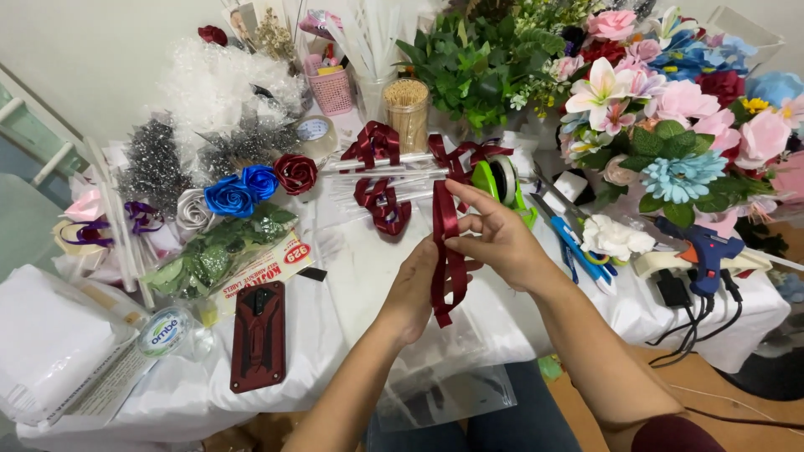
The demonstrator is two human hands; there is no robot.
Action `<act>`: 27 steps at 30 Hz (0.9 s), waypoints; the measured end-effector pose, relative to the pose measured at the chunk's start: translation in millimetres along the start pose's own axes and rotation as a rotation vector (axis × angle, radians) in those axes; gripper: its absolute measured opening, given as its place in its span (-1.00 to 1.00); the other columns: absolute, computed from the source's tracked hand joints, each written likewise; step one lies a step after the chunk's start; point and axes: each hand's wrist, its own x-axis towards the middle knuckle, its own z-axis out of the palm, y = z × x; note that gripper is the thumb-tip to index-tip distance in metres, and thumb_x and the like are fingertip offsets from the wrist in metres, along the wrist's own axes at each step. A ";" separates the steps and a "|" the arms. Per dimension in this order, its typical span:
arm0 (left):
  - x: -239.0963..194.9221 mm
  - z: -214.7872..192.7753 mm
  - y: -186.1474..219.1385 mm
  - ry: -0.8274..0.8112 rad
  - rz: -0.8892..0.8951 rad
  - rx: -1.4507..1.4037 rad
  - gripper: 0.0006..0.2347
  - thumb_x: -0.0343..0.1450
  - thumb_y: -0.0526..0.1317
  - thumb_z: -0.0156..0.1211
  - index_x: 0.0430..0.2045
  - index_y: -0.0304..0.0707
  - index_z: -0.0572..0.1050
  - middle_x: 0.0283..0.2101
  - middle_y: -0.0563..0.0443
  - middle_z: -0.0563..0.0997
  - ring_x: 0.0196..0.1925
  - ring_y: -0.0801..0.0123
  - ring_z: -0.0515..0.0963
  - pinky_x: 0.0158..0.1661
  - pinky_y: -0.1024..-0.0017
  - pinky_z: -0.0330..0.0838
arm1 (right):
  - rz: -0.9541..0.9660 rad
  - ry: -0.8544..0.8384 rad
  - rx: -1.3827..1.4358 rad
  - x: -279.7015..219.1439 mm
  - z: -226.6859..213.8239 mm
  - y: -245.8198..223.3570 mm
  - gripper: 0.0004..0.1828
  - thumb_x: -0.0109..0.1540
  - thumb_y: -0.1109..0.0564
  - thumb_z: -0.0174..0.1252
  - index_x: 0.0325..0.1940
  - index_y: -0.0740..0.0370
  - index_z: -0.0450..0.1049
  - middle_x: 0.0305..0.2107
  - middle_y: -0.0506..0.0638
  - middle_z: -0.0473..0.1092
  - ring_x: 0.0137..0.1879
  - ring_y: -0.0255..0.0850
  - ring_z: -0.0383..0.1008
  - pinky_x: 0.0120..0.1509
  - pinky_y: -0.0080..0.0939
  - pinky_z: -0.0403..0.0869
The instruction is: The person cuts a red ribbon with a utility knife, folds it into a loop, and secures it with a hot glue gun. They repeat this process to create multiple ribbon loops on a white surface.
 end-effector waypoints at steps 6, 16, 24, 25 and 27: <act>-2.2 8.9 5.3 -0.036 0.003 0.179 -0.56 0.52 -0.37 0.02 0.36 -0.43 0.23 0.05 -0.39 0.60 0.06 0.04 0.65 0.13 0.13 0.48 | -0.198 0.084 -0.514 1.2 -3.7 30.7 -0.18 0.17 0.40 0.31 0.50 0.19 0.26 0.28 0.12 0.26 -0.09 -0.25 0.44 -0.01 -0.28 0.57; -8.8 5.9 7.9 -0.165 -0.072 -0.055 -0.54 0.52 -0.44 -0.12 0.39 -0.47 0.14 0.17 -0.41 0.51 0.16 -0.05 0.59 0.16 0.02 0.47 | -0.160 0.125 -0.309 -6.1 -10.2 45.6 -0.15 0.16 0.45 0.30 0.51 0.22 0.21 0.16 0.10 0.33 -0.09 -0.29 0.45 0.01 -0.29 0.56; -12.8 -0.6 -5.1 -0.197 -0.068 0.132 -0.58 0.54 -0.45 -0.24 0.36 -0.51 0.17 0.12 -0.43 0.54 0.00 0.07 0.66 0.08 0.14 0.55 | 0.014 0.197 -0.103 -10.2 -9.2 35.6 -0.18 0.18 0.35 0.28 0.50 0.27 0.12 0.14 0.04 0.31 0.14 -0.26 0.37 0.18 -0.26 0.48; -15.1 -2.3 -5.4 -0.204 -0.064 0.136 -0.58 0.54 -0.45 -0.24 0.36 -0.51 0.17 0.12 -0.43 0.54 0.00 0.07 0.66 0.08 0.14 0.55 | 0.006 0.200 -0.104 -10.8 -11.7 38.6 -0.18 0.18 0.35 0.28 0.50 0.27 0.12 0.14 0.04 0.31 0.14 -0.26 0.37 0.18 -0.26 0.48; -19.1 -5.1 -6.9 -0.226 -0.089 0.282 -0.58 0.54 -0.45 -0.28 0.36 -0.47 0.20 -0.01 -0.26 0.58 -0.31 0.45 0.56 -0.22 0.50 0.54 | 0.178 0.225 0.048 -12.8 -18.0 44.4 -0.24 0.22 0.35 0.21 0.49 0.25 0.13 0.02 -0.01 0.27 0.04 -0.26 0.45 0.04 -0.30 0.55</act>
